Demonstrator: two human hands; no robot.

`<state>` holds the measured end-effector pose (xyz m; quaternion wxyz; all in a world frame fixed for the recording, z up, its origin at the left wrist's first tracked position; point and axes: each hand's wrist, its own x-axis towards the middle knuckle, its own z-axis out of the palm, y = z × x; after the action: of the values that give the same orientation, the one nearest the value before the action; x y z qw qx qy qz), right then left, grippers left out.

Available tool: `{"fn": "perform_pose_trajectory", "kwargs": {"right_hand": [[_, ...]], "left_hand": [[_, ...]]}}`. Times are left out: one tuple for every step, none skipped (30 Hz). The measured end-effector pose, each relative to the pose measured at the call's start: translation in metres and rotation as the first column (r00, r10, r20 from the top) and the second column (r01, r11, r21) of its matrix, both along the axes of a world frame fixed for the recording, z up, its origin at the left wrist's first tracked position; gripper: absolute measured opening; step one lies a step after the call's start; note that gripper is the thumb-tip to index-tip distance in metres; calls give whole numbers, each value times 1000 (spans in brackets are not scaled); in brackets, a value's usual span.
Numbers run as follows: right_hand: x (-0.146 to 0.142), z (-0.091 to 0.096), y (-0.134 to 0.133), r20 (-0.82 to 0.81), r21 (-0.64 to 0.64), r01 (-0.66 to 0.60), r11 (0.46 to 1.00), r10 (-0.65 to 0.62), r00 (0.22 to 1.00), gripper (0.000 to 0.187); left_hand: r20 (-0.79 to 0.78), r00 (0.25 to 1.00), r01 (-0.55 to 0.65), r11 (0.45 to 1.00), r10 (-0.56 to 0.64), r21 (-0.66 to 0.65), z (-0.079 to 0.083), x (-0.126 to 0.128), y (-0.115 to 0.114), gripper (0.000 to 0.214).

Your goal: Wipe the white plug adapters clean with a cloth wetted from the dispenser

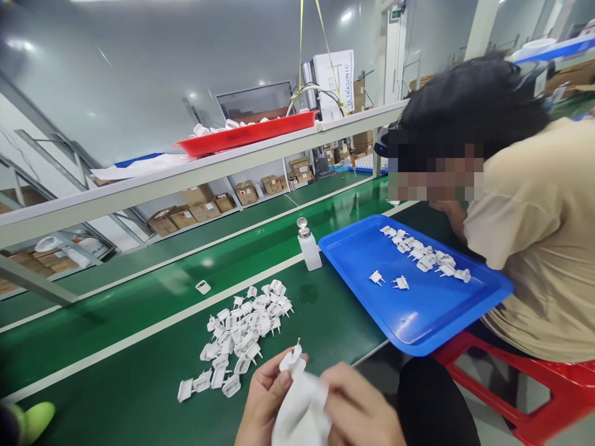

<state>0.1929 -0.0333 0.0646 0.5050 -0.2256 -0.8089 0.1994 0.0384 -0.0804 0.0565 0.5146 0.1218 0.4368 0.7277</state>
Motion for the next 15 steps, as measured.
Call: {"fn": "perform_pose_trajectory", "kwargs": {"right_hand": [[3, -3, 3, -29, -101, 89, 991, -92, 995, 28], [5, -7, 6, -28, -167, 202, 965, -210, 977, 27], [7, -11, 10, 6, -203, 311, 928, -317, 948, 27], [8, -15, 13, 49, -209, 389, 897, -388, 920, 28], [8, -17, 15, 86, -197, 431, 880, -423, 902, 30], [7, -17, 16, 107, -182, 436, 881, -423, 900, 31], [4, -15, 15, 109, -171, 409, 896, -396, 912, 30], [1, -12, 12, 95, -161, 367, 916, -356, 930, 28], [-2, -8, 9, 76, -139, 316, 939, -308, 948, 26], [-6, -4, 6, 66, -101, 260, 960, -254, 965, 23], [-9, -1, 3, 76, -51, 205, 977, -200, 977, 22], [-11, 2, 0, 99, 7, 157, 988, -157, 983, 22], [-13, 3, -1, 131, 69, 119, 991, -127, 983, 23], [-13, 3, -1, 166, 124, 88, 988, -108, 980, 24], [-13, 3, 0, 192, 174, 62, 983, -96, 977, 26]], "left_hand": [[43, 999, 10, 1000, -10, -7, 1, 0, 0, 44], [82, 996, 23, 1000, -22, -9, 1, 0, -1, 43], [118, 992, 41, 999, -40, -6, 1, 0, -1, 42], [150, 987, 64, 998, -63, 0, 0, 0, -2, 41], [178, 980, 90, 996, -90, 9, 0, 0, -2, 41], [204, 972, 115, 993, -116, 18, -1, 0, -2, 41], [226, 965, 135, 991, -137, 24, -2, 0, -2, 40], [242, 959, 144, 989, -146, 24, -3, 1, -1, 39], [252, 956, 147, 989, -147, 19, -3, 1, -1, 38], [254, 957, 143, 990, -142, 12, -4, 2, 0, 36], [243, 961, 136, 991, -133, 4, -5, 3, 1, 35], [212, 970, 124, 992, -121, -2, -6, 5, 2, 35], [159, 982, 105, 994, -104, -1, -6, 6, 2, 36], [92, 992, 85, 996, -85, 4, -7, 7, 2, 37], [16, 998, 63, 998, -63, 10, -7, 8, 3, 39]]}}
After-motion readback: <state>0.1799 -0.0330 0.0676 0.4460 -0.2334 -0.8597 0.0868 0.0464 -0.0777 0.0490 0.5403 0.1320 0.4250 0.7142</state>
